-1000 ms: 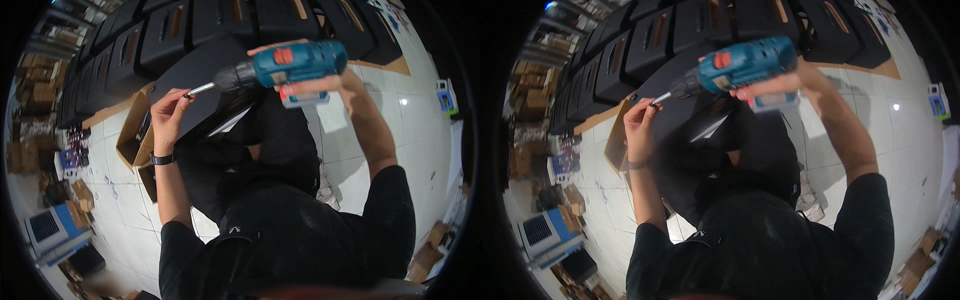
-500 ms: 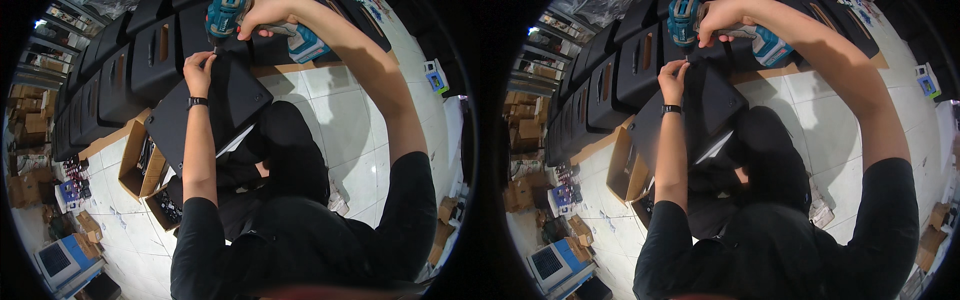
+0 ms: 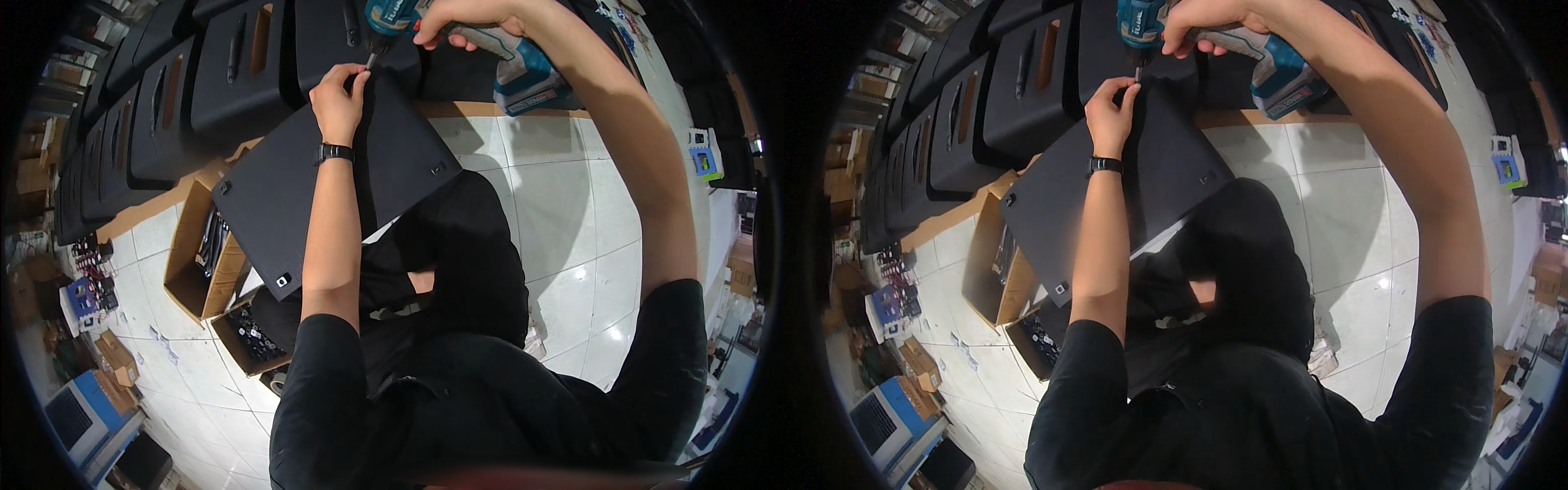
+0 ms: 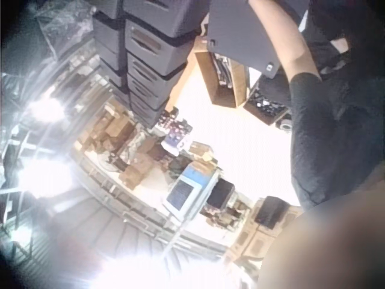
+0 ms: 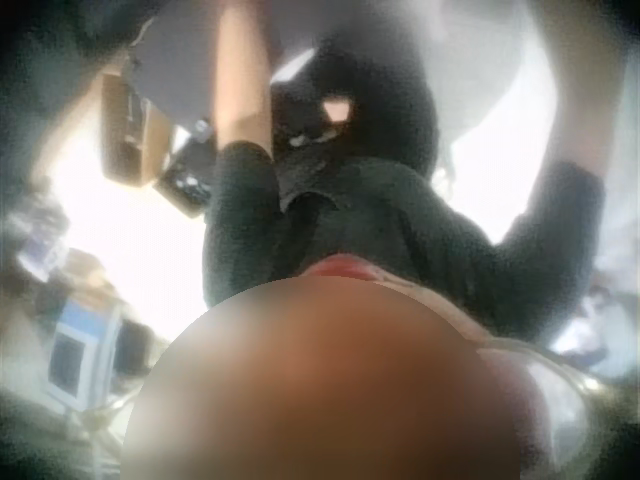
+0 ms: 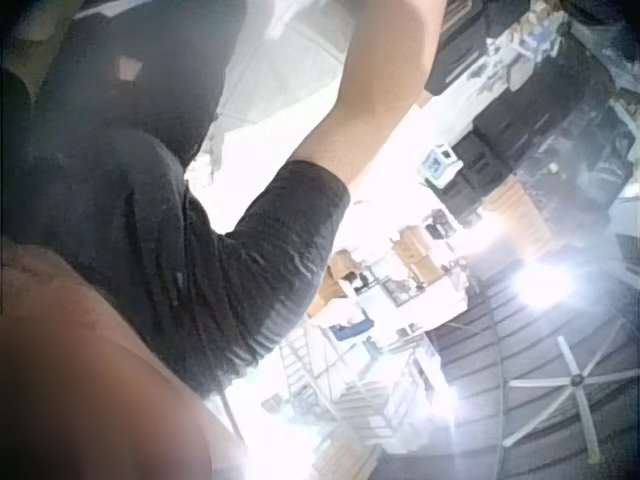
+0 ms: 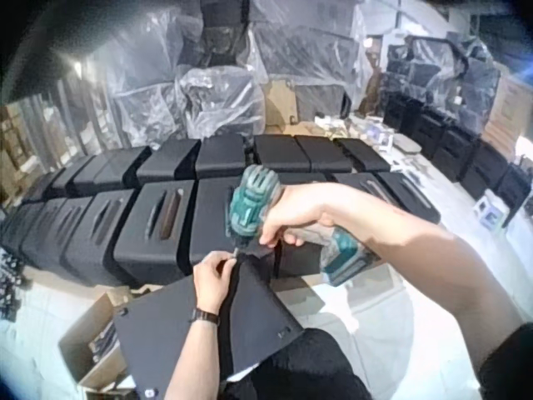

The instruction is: The person sits on the floor and uses a cordless drill to attach a black plastic panel to a larger black plastic frame. They repeatedly pick up screws, position them, and drive them into the panel to secure it to the frame.

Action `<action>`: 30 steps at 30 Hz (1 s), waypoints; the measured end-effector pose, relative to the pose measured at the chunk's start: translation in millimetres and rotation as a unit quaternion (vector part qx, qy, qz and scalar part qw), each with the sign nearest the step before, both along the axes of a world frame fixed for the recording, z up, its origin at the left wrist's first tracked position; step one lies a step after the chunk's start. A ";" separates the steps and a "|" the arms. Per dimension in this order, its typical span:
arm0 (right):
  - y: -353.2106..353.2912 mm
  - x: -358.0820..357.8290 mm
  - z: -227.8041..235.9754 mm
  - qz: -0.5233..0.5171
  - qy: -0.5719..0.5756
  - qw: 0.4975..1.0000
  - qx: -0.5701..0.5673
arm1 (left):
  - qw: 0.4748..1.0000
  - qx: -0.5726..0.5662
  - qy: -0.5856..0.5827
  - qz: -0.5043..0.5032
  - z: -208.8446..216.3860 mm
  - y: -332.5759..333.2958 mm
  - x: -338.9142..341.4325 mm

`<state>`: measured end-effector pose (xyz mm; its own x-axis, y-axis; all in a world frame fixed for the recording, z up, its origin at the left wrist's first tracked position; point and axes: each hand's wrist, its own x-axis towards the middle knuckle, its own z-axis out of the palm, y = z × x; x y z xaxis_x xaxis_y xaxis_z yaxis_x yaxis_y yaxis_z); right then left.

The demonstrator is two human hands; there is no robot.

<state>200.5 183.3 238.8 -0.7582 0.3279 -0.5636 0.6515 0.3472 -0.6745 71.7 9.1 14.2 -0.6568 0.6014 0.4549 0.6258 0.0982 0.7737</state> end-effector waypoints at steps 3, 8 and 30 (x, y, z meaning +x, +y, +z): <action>-2.6 -6.6 -2.8 -0.030 -0.031 0.999 -0.018 | 0.999 0.042 0.031 0.003 -13.8 -3.4 -9.0; -5.8 8.3 10.7 0.000 -0.058 0.990 0.127 | 0.998 0.029 0.061 0.016 -15.0 -0.4 -6.3; -5.8 -16.5 6.0 0.037 -0.029 0.999 -0.005 | 0.994 -0.079 0.063 0.029 -11.6 -4.7 -3.4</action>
